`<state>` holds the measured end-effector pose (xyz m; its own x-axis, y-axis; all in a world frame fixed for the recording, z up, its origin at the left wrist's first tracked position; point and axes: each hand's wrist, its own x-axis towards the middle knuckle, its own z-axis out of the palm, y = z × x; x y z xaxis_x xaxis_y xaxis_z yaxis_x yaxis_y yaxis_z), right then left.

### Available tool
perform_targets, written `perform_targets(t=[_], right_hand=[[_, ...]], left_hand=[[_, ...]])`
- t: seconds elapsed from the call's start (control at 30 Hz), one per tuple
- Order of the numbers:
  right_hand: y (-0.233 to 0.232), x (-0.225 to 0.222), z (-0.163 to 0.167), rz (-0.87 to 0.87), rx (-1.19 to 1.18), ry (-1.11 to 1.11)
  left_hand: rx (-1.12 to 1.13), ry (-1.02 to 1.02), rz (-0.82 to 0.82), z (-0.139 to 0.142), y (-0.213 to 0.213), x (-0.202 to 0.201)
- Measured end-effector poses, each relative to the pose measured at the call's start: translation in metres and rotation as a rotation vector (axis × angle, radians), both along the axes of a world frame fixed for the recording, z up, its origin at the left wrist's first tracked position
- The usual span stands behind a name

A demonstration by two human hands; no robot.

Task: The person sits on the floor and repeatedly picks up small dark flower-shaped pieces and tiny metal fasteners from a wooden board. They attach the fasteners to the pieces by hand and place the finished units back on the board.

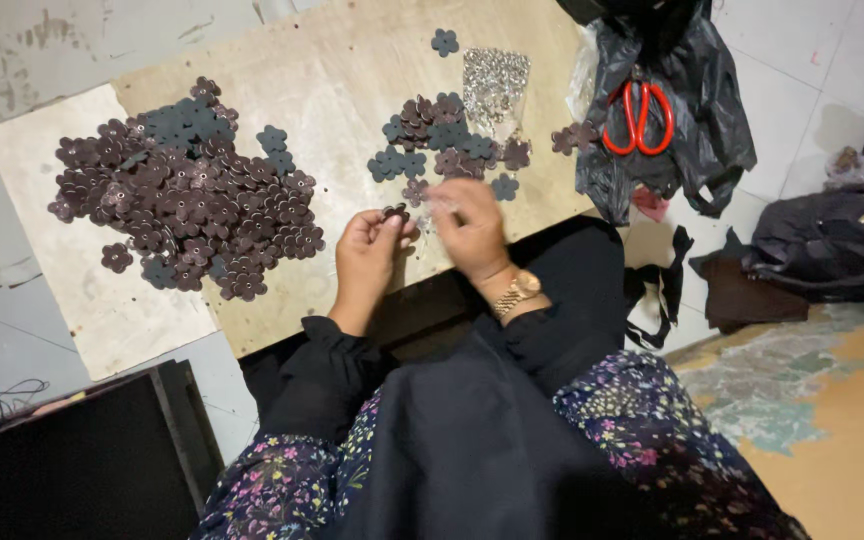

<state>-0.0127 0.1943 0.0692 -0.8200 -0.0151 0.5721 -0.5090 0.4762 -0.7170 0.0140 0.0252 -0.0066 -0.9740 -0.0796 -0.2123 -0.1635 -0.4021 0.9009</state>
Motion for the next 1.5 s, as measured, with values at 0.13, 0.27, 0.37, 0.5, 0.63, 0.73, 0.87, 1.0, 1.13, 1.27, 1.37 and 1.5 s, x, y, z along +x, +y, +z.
perform_targets(t=[0.13, 0.27, 0.37, 0.5, 0.63, 0.73, 0.87, 1.0, 1.13, 1.27, 1.37, 1.5], right_hand=[[-0.021, 0.013, -0.001, 0.205, 0.14, 0.031], [-0.028, 0.01, -0.003, 0.199, 0.109, -0.022], [-0.028, 0.004, -0.011, 0.193, 0.104, -0.065], [-0.026, -0.007, -0.024, 0.197, 0.1, -0.055], [-0.025, -0.001, -0.03, 0.183, 0.014, -0.124], [-0.025, 0.001, -0.029, 0.187, -0.036, -0.121], [-0.024, 0.002, -0.026, 0.168, -0.043, -0.154], [-0.023, 0.003, -0.025, 0.155, 0.0, -0.132], [-0.023, 0.004, -0.022, 0.149, 0.067, -0.073], [-0.024, 0.005, -0.018, 0.143, 0.056, -0.071], [-0.025, 0.005, -0.02, 0.132, 0.033, -0.096], [-0.025, 0.004, -0.023, 0.144, 0.02, -0.08]], left_hand=[[0.189, 0.004, -0.038, -0.015, -0.011, -0.005], [0.2, -0.005, -0.11, -0.021, -0.019, -0.012], [0.301, 0.041, -0.144, -0.022, -0.019, -0.013], [0.317, 0.025, -0.144, -0.021, -0.016, -0.012], [0.268, 0.05, -0.136, -0.02, -0.015, -0.009], [0.277, 0.04, -0.091, -0.018, -0.013, -0.011], [0.303, 0.007, -0.09, -0.013, -0.013, -0.01], [0.312, -0.035, -0.109, -0.005, -0.017, -0.01], [0.221, -0.045, -0.087, 0.005, -0.016, -0.01], [0.222, -0.099, -0.115, 0.009, -0.018, -0.015], [0.234, -0.129, -0.125, 0.008, -0.021, -0.016], [0.26, -0.116, -0.144, 0.006, -0.022, -0.015]])
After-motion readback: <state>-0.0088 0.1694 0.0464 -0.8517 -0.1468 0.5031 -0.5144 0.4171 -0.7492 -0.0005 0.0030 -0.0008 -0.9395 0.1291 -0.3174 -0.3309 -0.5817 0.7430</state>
